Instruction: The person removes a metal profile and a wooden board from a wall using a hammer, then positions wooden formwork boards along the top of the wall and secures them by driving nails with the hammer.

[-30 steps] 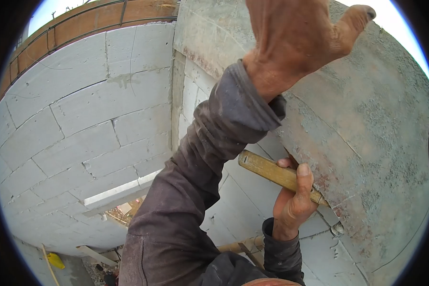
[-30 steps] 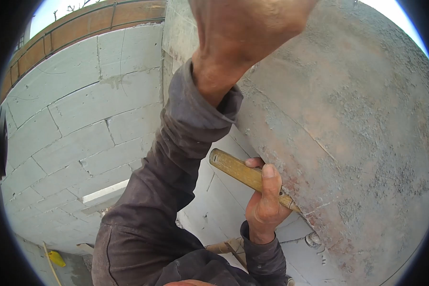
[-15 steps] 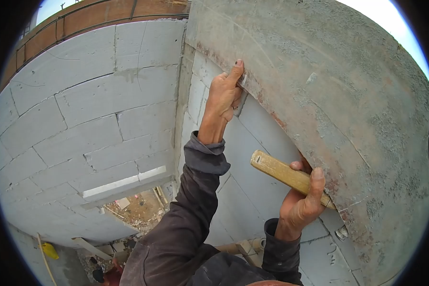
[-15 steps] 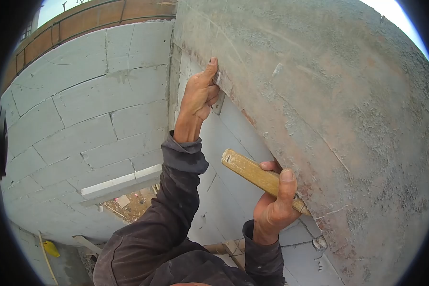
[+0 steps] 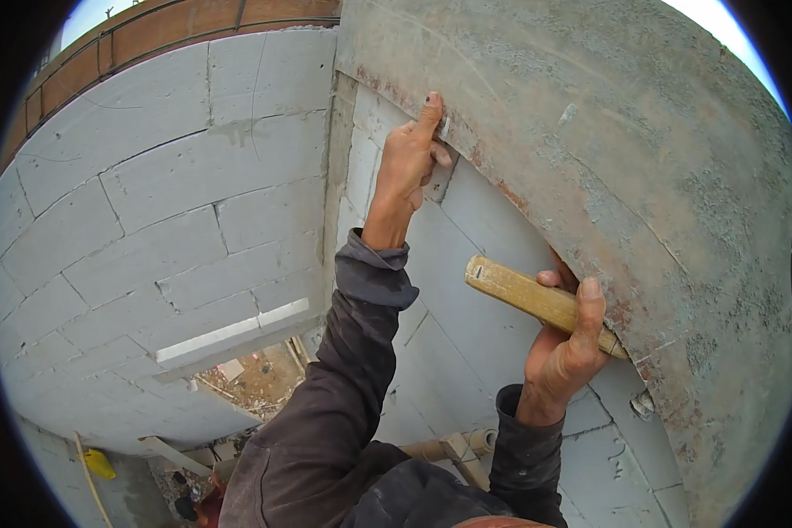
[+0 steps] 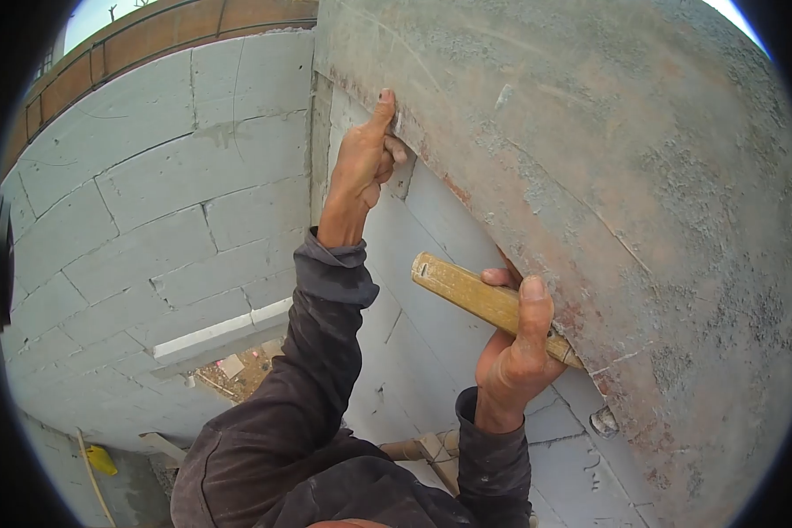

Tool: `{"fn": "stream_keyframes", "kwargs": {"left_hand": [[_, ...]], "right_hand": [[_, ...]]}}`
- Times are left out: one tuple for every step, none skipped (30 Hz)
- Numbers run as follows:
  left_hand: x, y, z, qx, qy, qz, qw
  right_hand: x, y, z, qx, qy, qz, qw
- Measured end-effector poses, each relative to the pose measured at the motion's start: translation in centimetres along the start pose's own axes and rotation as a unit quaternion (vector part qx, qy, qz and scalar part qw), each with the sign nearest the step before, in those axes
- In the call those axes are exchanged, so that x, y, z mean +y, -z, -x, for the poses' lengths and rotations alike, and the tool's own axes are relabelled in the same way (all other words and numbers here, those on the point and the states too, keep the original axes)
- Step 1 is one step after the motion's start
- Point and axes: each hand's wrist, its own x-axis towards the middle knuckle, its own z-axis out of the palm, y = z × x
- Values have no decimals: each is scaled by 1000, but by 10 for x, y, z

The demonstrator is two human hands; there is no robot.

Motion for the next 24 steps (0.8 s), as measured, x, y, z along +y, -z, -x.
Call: {"fn": "stream_keyframes", "kwargs": {"left_hand": [[-3,-2,7,-6,4,1,1000],[-8,-7,16,159,-143,-220,952],[-15,-18,28,300,-281,-411,814],[7,-34,57,271,-279,-383,838],[16,-46,69,246,-374,-341,827],[30,-61,84,186,-449,-292,824],[39,-71,89,123,-529,-257,800],[46,-84,89,80,-602,-226,762],[56,-101,92,46,-641,-229,731],[67,-118,95,9,-677,-231,699],[66,-128,100,-8,-680,-238,694],[65,-138,105,-25,-682,-244,689],[65,-148,111,-42,-684,-250,684],[58,-153,105,-35,-687,-252,681],[52,-158,100,-28,-689,-253,679],[51,-160,89,-5,-708,-248,661],[50,-159,83,10,-717,-252,650],[51,-158,77,25,-725,-256,639],[57,-157,75,20,-717,-263,645],[63,-158,74,15,-708,-268,653],[74,-160,70,22,-707,-276,651],[89,-164,63,16,-697,-265,666],[102,-171,51,16,-691,-263,673],[114,-178,39,15,-685,-260,681]], "right_hand": [[-1,-1,0,-4,10,1,1000],[0,-2,1,4,18,6,1000],[1,0,2,-14,-3,-13,1000],[-1,4,2,-23,-14,-23,999],[-2,3,4,-31,10,5,999],[-3,6,4,-41,12,23,999],[-5,10,4,-51,13,42,998],[-2,15,4,-56,7,44,997],[0,21,5,-61,1,46,997],[6,25,9,-45,92,201,974],[10,26,12,-44,133,272,952],[13,27,15,-38,174,340,923],[15,25,16,-12,121,187,975],[13,21,15,-6,90,125,988],[11,17,15,4,60,60,996],[8,12,14,17,32,-5,999],[0,9,11,5,7,-17,1000],[-7,6,9,-6,-17,-27,999],[-14,3,8,-34,-54,-38,997],[-12,4,7,-44,-61,-42,996],[-10,4,7,-32,-48,-37,998],[-9,4,7,-18,-34,-33,999],[-8,3,6,-18,-33,-19,999],[-8,2,6,-22,-39,-21,999]]}}
